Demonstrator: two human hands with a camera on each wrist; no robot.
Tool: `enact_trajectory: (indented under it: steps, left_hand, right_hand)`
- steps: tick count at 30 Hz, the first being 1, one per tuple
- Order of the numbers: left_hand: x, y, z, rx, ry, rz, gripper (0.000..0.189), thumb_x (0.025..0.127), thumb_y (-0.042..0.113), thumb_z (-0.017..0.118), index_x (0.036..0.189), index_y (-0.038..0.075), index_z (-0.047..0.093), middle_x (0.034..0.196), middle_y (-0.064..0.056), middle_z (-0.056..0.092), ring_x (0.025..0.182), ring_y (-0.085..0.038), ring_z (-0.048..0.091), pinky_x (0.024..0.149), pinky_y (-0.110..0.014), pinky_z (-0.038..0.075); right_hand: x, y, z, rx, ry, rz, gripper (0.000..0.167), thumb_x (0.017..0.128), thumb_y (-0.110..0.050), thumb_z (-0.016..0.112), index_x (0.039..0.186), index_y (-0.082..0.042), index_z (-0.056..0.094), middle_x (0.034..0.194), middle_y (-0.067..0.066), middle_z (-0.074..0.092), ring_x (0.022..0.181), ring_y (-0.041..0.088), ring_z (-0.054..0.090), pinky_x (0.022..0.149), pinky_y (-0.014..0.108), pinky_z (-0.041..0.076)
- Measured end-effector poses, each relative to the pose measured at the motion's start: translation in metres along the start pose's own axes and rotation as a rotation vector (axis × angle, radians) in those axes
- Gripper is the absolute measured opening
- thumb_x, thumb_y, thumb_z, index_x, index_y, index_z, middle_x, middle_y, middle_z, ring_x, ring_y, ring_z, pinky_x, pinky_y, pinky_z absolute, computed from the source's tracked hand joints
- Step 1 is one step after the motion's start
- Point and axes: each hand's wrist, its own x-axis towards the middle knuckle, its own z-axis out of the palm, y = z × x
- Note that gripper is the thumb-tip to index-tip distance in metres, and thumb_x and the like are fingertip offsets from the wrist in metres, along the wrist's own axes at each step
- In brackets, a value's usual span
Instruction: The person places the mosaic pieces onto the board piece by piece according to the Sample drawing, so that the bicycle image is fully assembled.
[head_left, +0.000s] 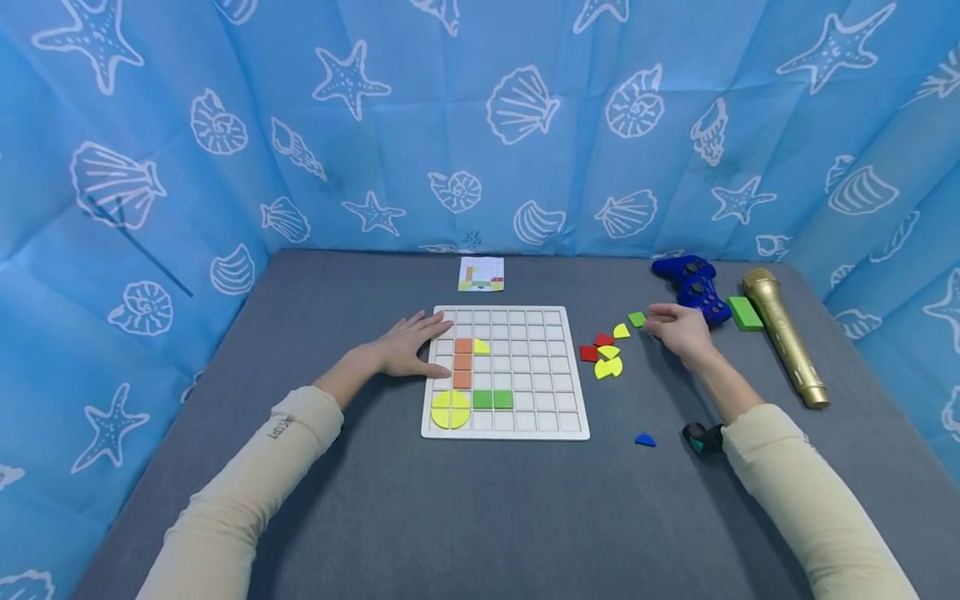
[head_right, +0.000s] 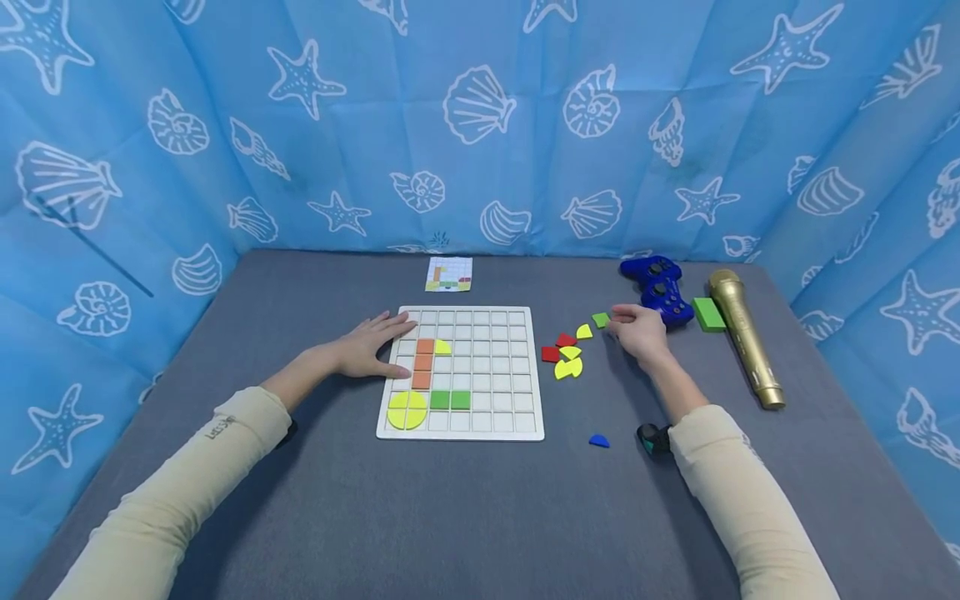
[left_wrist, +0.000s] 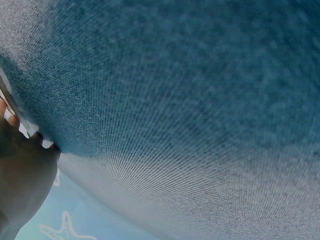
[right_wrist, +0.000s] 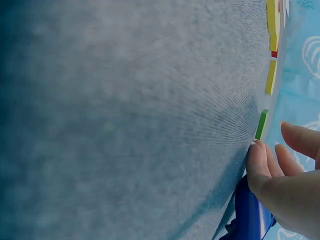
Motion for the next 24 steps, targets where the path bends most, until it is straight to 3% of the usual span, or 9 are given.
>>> enact_trajectory:
  steps: [8,12,15,19,24]
  left_hand:
    - [0.001,0.001,0.000,-0.005,0.005,-0.007,0.093,0.084,0.063,0.060,0.155,0.021,0.016,0.159,-0.003,0.006,0.144,-0.029,-0.004,0.113,-0.050,0.000]
    - [0.000,0.002,-0.001,-0.007,0.004,-0.011,0.093,0.084,0.062,0.060,0.155,0.021,0.016,0.159,-0.003,0.005,0.144,-0.029,-0.004,0.113,-0.050,0.000]
    - [0.000,0.002,-0.001,-0.005,0.002,-0.013,0.093,0.084,0.062,0.060,0.155,0.021,0.016,0.159,-0.003,0.005,0.144,-0.029,-0.004,0.113,-0.050,0.000]
    - [-0.001,0.002,-0.001,-0.001,0.000,-0.016,0.094,0.084,0.063,0.060,0.155,0.021,0.016,0.159,-0.003,0.005,0.144,-0.029,-0.004,0.113,-0.050,0.000]
    - [-0.001,0.003,-0.001,-0.008,-0.004,-0.022,0.095,0.083,0.064,0.060,0.155,0.021,0.016,0.159,-0.003,0.005,0.144,-0.029,-0.004,0.113,-0.050,0.000]
  right_hand:
    - [0.005,-0.003,0.003,-0.075,0.009,-0.059,0.045,0.096,-0.004,0.054,0.138,0.006,0.043,0.129,0.029,0.051,0.115,0.040,0.051,0.092,0.050,0.045]
    - [0.010,-0.002,0.004,-0.154,0.077,-0.177,0.040,0.091,0.001,0.059,0.130,0.008,0.051,0.118,0.029,0.057,0.107,0.041,0.056,0.110,0.056,0.016]
    - [0.015,-0.001,0.005,-0.201,0.100,-0.243,0.039,0.089,0.001,0.062,0.127,0.008,0.053,0.116,0.030,0.058,0.106,0.042,0.056,0.110,0.058,0.010]
    - [0.021,-0.002,0.005,-0.230,0.030,-0.243,0.044,0.090,0.000,0.063,0.131,0.007,0.049,0.123,0.030,0.053,0.112,0.042,0.051,0.097,0.054,0.039]
    - [0.027,-0.002,0.006,-0.231,-0.070,-0.223,0.050,0.090,0.002,0.062,0.136,0.007,0.043,0.129,0.031,0.047,0.117,0.043,0.046,0.098,0.054,0.039]
